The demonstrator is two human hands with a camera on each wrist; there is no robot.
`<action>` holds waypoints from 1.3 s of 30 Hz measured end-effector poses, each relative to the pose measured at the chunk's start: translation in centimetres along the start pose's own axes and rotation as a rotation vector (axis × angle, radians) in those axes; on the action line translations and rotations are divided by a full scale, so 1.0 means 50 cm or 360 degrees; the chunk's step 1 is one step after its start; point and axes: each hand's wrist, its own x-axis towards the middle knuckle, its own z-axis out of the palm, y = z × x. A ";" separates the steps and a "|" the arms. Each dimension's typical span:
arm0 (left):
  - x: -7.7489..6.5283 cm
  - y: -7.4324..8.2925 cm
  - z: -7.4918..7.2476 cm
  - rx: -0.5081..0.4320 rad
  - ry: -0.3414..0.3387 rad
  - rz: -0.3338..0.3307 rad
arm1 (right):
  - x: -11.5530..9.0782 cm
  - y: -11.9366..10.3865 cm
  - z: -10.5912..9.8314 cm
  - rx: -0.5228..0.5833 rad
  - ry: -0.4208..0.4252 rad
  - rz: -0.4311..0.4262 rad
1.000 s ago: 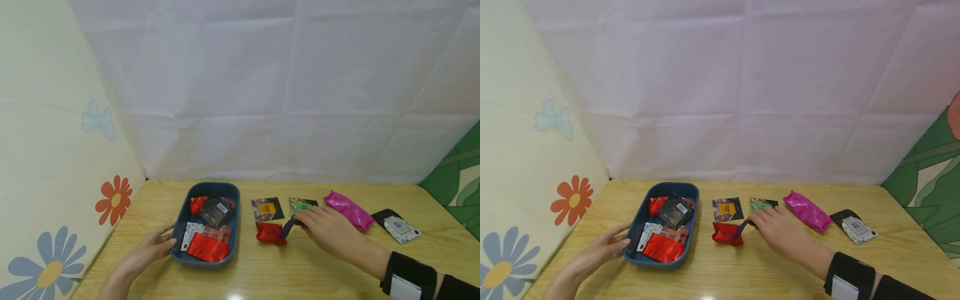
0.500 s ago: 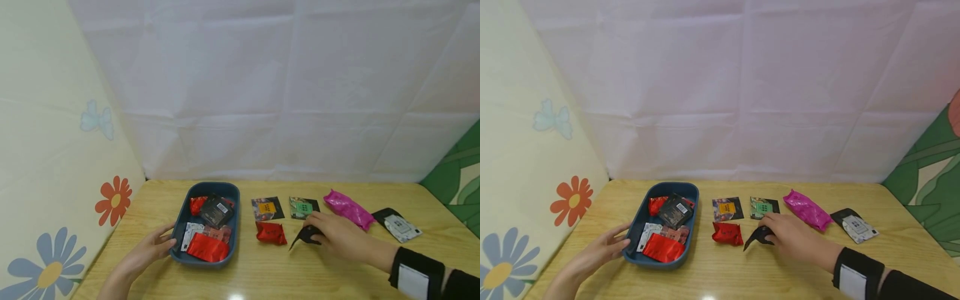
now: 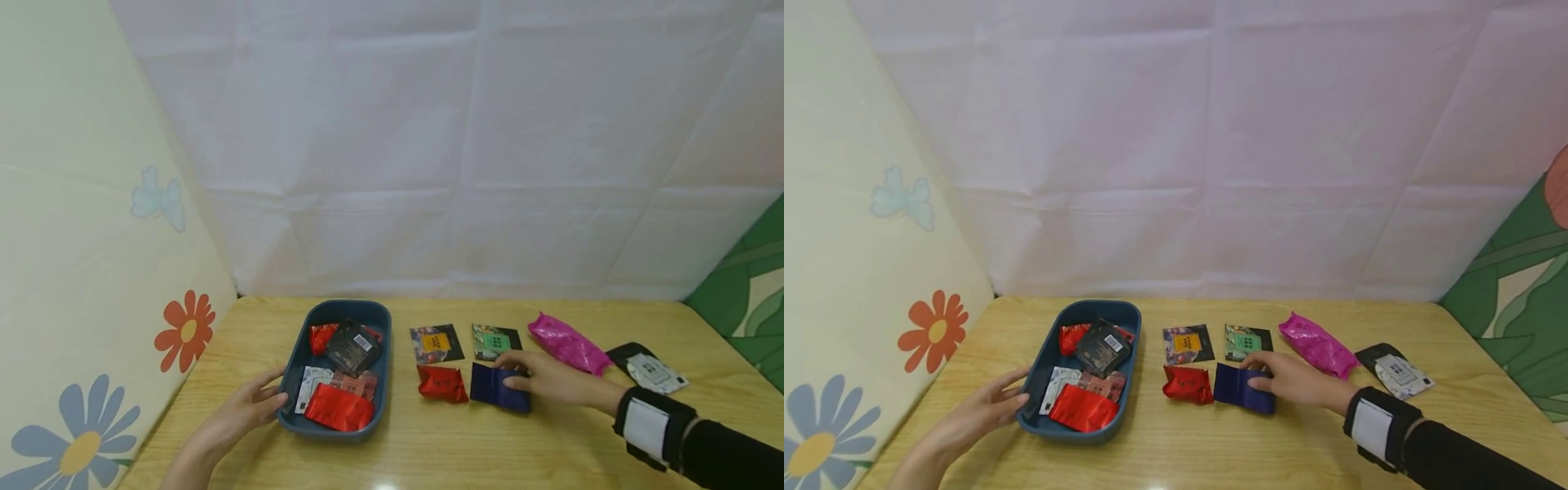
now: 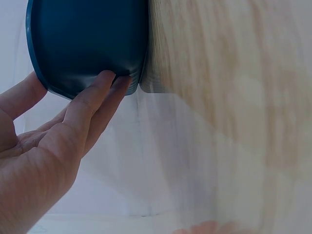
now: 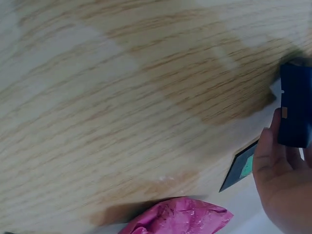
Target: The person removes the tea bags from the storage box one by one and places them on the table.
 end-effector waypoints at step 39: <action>-0.003 -0.002 -0.006 -0.0019 -0.0068 0.0038 | 0.024 -0.146 -0.008 -0.0060 0.0225 -0.0318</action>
